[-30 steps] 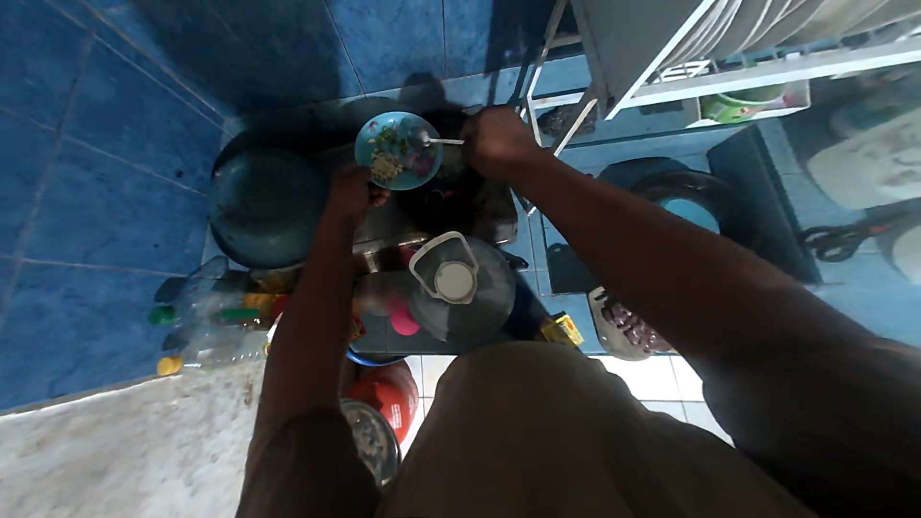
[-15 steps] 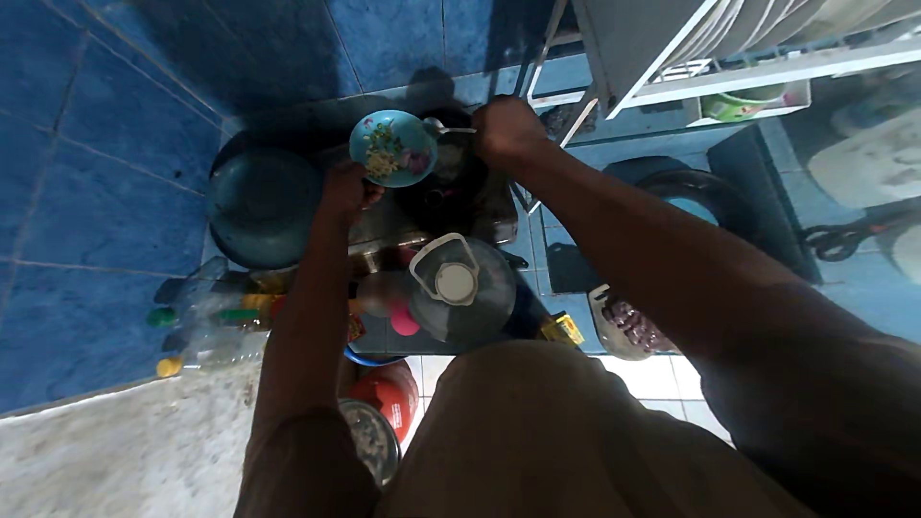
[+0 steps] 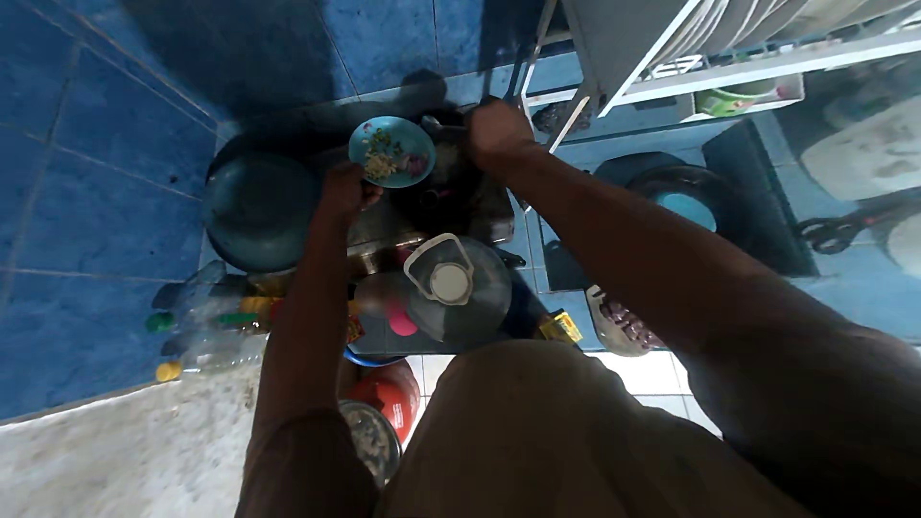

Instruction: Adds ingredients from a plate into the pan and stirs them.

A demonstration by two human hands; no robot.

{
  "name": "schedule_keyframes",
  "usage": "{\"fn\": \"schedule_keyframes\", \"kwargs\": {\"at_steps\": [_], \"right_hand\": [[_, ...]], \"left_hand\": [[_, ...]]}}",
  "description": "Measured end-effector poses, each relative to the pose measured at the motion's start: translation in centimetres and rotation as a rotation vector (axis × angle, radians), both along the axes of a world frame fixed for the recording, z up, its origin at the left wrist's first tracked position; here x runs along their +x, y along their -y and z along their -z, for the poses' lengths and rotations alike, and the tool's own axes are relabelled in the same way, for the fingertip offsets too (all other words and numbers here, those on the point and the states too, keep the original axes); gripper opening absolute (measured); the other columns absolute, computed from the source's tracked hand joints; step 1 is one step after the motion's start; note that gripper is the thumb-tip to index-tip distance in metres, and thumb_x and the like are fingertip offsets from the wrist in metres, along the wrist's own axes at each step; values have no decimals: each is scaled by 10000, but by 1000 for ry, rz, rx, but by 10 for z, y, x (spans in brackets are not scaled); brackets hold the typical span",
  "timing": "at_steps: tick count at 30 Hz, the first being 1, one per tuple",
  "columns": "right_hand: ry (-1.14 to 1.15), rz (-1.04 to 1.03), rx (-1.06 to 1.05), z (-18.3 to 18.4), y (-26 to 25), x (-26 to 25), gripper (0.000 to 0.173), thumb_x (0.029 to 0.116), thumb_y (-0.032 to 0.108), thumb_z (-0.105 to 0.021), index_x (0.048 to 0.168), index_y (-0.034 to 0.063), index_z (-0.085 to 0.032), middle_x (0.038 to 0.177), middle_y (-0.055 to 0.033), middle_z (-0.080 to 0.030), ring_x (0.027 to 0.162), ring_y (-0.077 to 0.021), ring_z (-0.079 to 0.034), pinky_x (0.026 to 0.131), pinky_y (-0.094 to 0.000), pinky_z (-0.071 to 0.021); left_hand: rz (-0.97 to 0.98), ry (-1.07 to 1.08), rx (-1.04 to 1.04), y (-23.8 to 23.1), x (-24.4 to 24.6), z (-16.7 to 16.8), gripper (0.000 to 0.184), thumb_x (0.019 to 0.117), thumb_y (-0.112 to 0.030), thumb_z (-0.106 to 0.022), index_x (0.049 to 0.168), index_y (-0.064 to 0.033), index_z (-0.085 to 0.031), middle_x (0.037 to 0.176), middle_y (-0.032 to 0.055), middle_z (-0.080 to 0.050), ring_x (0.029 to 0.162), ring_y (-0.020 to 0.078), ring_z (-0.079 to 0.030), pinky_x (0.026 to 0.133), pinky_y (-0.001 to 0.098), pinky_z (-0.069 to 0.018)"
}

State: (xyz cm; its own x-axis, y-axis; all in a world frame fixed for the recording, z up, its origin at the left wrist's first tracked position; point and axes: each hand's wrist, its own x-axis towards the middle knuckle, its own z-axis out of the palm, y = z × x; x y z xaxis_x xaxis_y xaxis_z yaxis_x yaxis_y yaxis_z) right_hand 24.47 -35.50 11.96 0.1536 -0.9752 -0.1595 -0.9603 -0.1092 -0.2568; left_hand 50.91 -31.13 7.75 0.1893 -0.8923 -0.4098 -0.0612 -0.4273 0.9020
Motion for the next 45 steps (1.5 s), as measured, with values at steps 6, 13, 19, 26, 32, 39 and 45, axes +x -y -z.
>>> {"fn": "schedule_keyframes", "kwargs": {"at_steps": [6, 13, 19, 26, 32, 39, 45], "right_hand": [[41, -41, 12, -3, -2, -5, 229, 929, 201, -678, 1042, 4, -701, 1204, -265, -655, 1102, -479, -653, 814, -693, -552], [-24, -26, 16, -6, 0, -12, 206, 919, 159, -667, 1042, -3, -697, 1195, -266, -656, 1078, -479, -662, 786, -692, -555], [267, 51, 35, 1, 14, -21, 302, 938, 292, -669, 935, -8, -699, 1060, -233, -700, 1055, -422, -672, 873, -662, -525], [911, 142, 209, 5, 14, -2, 410, 1002, 495, -630, 1124, 120, -743, 978, -54, -736, 786, -167, -687, 731, -405, -587], [1021, 144, 239, -7, 20, 6, 223, 959, 191, -671, 1153, 95, -722, 829, -38, -685, 561, -112, -542, 508, -296, -471], [1048, 47, 314, -12, 18, -2, 283, 1012, 240, -646, 1255, 106, -699, 813, -18, -674, 521, -80, -495, 468, -246, -424], [428, -91, 85, 18, 24, -27, 306, 1049, 221, -531, 1246, 57, -698, 1206, -184, -691, 1104, -328, -668, 949, -568, -545]], "left_hand": [[-44, -17, 22, 2, 0, 6, 260, 1061, -186, -466, 1277, -54, -527, 948, 134, -702, 745, 216, -719, 654, 341, -623], [-15, 1, 18, 4, 0, 6, 253, 1059, -192, -466, 1258, -56, -543, 931, 125, -711, 739, 203, -720, 648, 330, -621], [-55, -43, -17, 0, -1, 2, 240, 1065, -189, -473, 1242, -51, -559, 920, 112, -701, 724, 205, -713, 644, 345, -625], [-95, -287, -123, -12, -24, -28, 216, 1076, -150, -435, 1221, -32, -544, 992, 143, -694, 821, 241, -720, 737, 387, -632], [-10, -275, -94, -26, -33, -48, 293, 1054, -186, -480, 1320, -64, -502, 1035, 175, -723, 847, 278, -743, 714, 401, -638], [-84, -347, -100, -19, -12, -34, 374, 1088, -414, -405, 1252, -129, -581, 897, 119, -685, 602, 186, -630, 493, 307, -539], [-176, -339, -153, -46, 9, -38, 361, 1082, -378, -465, 1285, -105, -587, 995, 129, -701, 721, 219, -679, 591, 356, -589]]}}
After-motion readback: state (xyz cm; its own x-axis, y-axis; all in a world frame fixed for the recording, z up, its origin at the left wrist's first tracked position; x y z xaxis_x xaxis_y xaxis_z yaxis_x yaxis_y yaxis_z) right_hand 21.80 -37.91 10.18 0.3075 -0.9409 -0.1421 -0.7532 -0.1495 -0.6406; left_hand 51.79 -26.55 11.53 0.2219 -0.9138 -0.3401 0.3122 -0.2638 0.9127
